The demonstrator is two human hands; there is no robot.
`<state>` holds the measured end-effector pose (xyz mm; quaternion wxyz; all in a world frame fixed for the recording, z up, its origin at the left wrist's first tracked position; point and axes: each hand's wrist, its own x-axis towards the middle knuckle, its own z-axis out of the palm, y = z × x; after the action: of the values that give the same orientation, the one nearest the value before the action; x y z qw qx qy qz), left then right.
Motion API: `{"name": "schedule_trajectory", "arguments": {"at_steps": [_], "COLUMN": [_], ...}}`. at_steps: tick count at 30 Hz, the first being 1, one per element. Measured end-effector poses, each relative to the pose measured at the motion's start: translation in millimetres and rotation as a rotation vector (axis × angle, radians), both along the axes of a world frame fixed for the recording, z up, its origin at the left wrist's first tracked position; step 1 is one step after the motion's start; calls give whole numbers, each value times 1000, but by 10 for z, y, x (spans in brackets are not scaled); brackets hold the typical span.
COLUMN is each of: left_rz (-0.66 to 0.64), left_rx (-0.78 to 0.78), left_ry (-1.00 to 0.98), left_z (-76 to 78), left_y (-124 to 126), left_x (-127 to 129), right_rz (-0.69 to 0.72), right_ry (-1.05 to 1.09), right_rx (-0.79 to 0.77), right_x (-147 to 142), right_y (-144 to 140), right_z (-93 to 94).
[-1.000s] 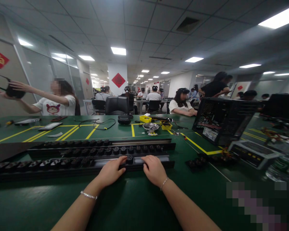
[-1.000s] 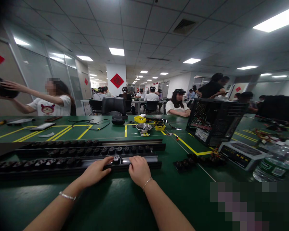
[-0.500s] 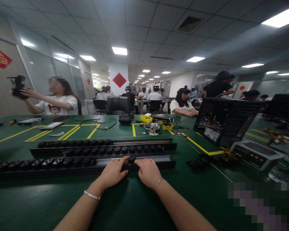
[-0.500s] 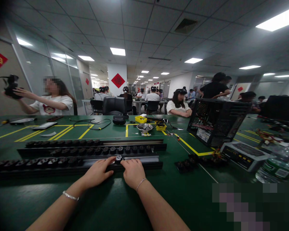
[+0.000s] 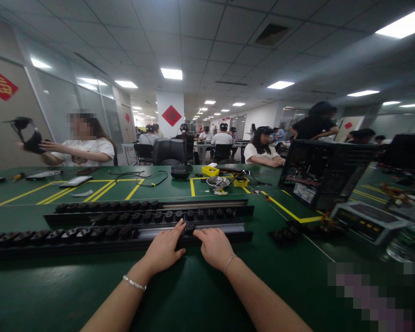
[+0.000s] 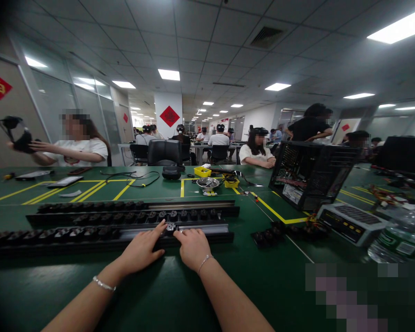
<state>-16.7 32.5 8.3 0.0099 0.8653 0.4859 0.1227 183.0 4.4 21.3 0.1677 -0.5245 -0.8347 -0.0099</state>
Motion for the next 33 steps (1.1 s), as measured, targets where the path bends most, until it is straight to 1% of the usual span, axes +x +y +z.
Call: {"name": "schedule_trajectory", "arguments": {"at_steps": [4, 13, 18, 25, 33], "left_rz": [15, 10, 6, -1, 16], "left_rx": [-13, -41, -28, -19, -36], "left_ry": [27, 12, 22, 27, 33], "left_z": [-9, 42, 34, 40, 83], "left_y": [5, -22, -15, -24, -52], "left_x": [10, 14, 10, 9, 24], "right_rz": [-4, -49, -51, -37, -59], "right_ry": [-12, -18, -26, -5, -30], "right_rx": [10, 16, 8, 29, 13], "right_x": [9, 69, 79, 120, 135], "right_y": [5, -5, -9, 19, 0], "right_z": [-14, -16, 5, -23, 17]}}
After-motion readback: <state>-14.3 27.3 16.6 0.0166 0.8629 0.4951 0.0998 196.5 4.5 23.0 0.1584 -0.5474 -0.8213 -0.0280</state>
